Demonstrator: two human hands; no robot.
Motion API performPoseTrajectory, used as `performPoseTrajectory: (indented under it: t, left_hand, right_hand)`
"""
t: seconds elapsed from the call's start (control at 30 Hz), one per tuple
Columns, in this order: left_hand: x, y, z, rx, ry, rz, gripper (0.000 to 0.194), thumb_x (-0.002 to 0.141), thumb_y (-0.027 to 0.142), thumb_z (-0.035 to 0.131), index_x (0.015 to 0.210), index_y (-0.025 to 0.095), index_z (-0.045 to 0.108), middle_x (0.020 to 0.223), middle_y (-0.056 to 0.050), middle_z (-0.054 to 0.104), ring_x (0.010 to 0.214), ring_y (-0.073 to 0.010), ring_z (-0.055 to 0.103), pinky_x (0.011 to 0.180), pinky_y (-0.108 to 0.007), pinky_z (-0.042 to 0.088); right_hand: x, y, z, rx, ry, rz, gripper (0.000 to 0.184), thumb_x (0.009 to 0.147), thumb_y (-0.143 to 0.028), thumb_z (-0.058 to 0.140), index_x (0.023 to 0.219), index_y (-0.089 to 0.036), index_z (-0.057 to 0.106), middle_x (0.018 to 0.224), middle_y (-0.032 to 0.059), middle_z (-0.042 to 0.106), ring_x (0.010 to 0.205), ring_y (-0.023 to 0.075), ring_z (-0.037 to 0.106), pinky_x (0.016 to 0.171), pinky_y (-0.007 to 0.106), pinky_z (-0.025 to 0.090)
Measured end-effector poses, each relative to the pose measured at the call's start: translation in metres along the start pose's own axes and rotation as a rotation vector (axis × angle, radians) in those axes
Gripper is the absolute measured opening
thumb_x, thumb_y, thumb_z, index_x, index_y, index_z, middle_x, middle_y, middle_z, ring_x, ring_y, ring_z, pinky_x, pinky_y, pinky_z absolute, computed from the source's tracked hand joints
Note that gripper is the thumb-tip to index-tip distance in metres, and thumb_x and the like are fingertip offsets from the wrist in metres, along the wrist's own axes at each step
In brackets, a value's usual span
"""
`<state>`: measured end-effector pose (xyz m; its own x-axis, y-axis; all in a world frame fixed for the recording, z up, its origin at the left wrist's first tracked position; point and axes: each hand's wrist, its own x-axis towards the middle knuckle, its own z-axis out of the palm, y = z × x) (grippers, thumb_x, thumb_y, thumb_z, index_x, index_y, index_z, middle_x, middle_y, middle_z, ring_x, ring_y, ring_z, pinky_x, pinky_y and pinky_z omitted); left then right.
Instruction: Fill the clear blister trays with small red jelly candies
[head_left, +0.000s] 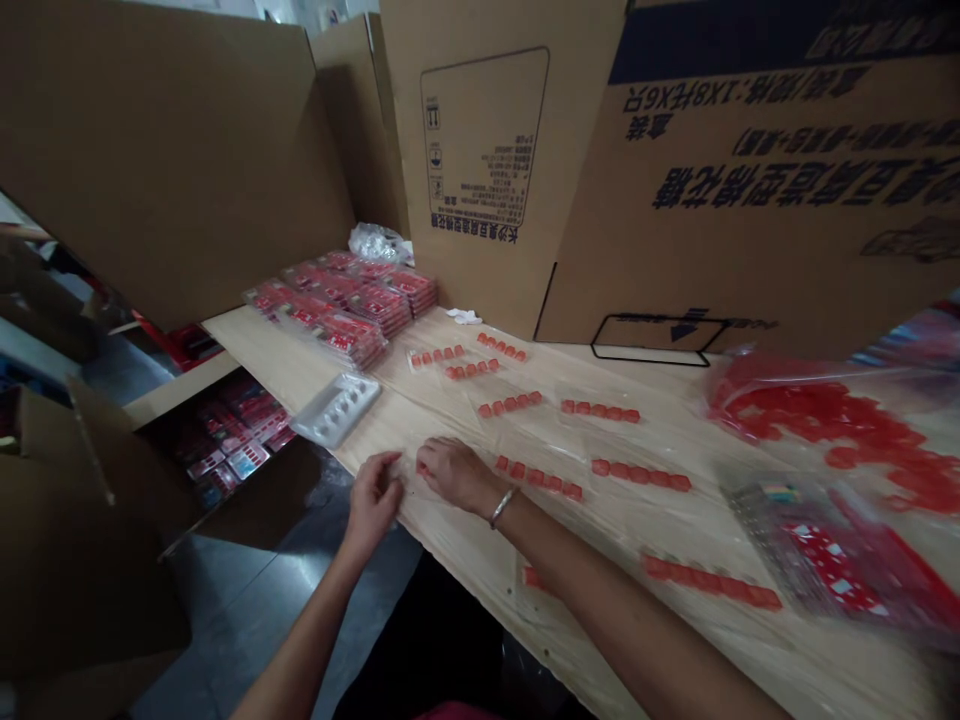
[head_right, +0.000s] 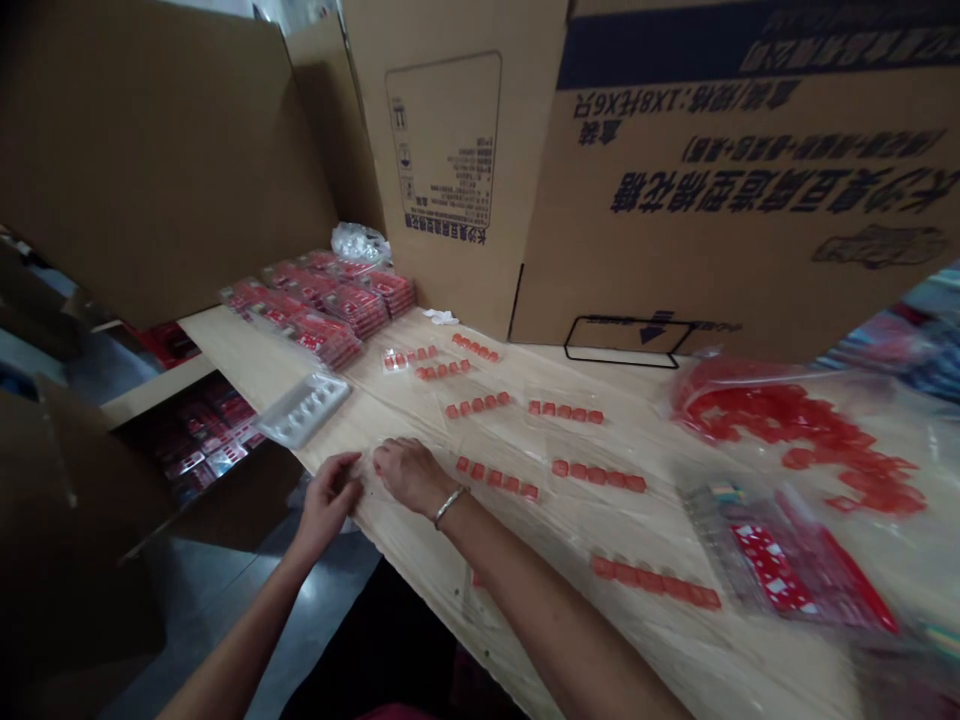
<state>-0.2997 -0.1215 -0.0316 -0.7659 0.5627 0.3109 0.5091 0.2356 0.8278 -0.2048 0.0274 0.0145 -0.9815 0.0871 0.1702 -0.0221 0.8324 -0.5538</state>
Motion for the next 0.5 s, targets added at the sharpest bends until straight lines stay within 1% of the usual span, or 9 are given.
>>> performPoseTrajectory:
  t: [0.1,0.17,0.27,0.3,0.37,0.43,0.47,0.5]
  left_hand:
    - [-0.004,-0.003,0.008,0.088,0.001,0.063,0.029,0.068,0.018,0.051,0.092,0.021,0.066,0.1,-0.007,0.065,0.097,-0.0245,0.057,0.089,-0.042,0.043]
    - [-0.008,-0.002,0.011,0.137,0.007,0.091,0.028,0.07,0.016,0.049,0.092,0.021,0.066,0.101,-0.007,0.065,0.097,-0.0247,0.056,0.089,-0.043,0.043]
    - [-0.008,0.002,0.011,0.19,0.025,0.118,0.027,0.074,0.018,0.051,0.096,0.021,0.066,0.103,-0.008,0.064,0.099,-0.025,0.055,0.089,-0.043,0.043]
    - [-0.007,0.003,0.011,0.209,0.023,0.137,0.026,0.076,0.021,0.052,0.098,0.022,0.066,0.106,-0.008,0.063,0.102,-0.0256,0.055,0.09,-0.043,0.043]
    - [-0.002,0.006,0.012,0.243,-0.026,0.21,0.022,0.08,0.028,0.055,0.098,0.024,0.067,0.107,-0.008,0.064,0.103,-0.0254,0.056,0.09,-0.042,0.044]
    - [0.004,0.01,0.012,0.244,-0.109,0.297,0.018,0.081,0.033,0.057,0.091,0.025,0.07,0.097,-0.006,0.069,0.093,-0.0236,0.06,0.083,-0.038,0.047]
    - [0.006,0.012,0.012,0.223,-0.144,0.332,0.018,0.082,0.036,0.056,0.086,0.026,0.07,0.089,-0.005,0.07,0.085,-0.0228,0.061,0.077,-0.036,0.048]
    - [0.007,0.012,0.011,0.186,-0.153,0.349,0.019,0.082,0.038,0.056,0.082,0.026,0.071,0.082,-0.004,0.071,0.078,-0.0223,0.061,0.072,-0.035,0.048]
  right_hand:
    - [0.006,0.004,0.008,-0.01,-0.032,0.016,0.011,0.084,-0.007,0.055,0.083,-0.013,0.064,0.089,0.0071,0.064,0.088,0.0169,0.059,0.082,0.028,0.041]
    - [0.006,0.005,0.012,-0.002,-0.033,0.055,0.012,0.084,-0.007,0.054,0.085,-0.012,0.064,0.09,0.0082,0.066,0.086,0.0171,0.06,0.079,0.027,0.042]
    - [0.004,0.006,0.01,0.042,-0.029,0.093,0.01,0.081,-0.009,0.059,0.088,-0.012,0.065,0.088,0.0074,0.068,0.081,0.0164,0.062,0.073,0.025,0.043]
    - [0.001,0.006,0.007,0.061,-0.022,0.098,0.012,0.081,-0.01,0.06,0.091,-0.012,0.065,0.089,0.0069,0.068,0.081,0.0158,0.063,0.073,0.024,0.044]
    - [-0.01,0.005,-0.003,0.092,0.007,0.11,0.018,0.082,-0.011,0.06,0.099,-0.012,0.063,0.095,0.0073,0.069,0.085,0.0148,0.063,0.076,0.023,0.045]
    - [-0.031,0.003,-0.019,0.093,0.049,0.141,0.021,0.083,-0.01,0.057,0.103,-0.012,0.062,0.102,0.0081,0.067,0.093,0.0142,0.062,0.082,0.023,0.044]
    - [-0.046,0.003,-0.028,0.086,0.071,0.156,0.02,0.083,-0.009,0.057,0.102,-0.013,0.062,0.103,0.008,0.067,0.095,0.0143,0.061,0.084,0.024,0.044]
    - [-0.062,0.003,-0.039,0.075,0.094,0.166,0.019,0.083,-0.009,0.057,0.1,-0.013,0.063,0.102,0.0075,0.066,0.096,0.0144,0.061,0.085,0.024,0.044]
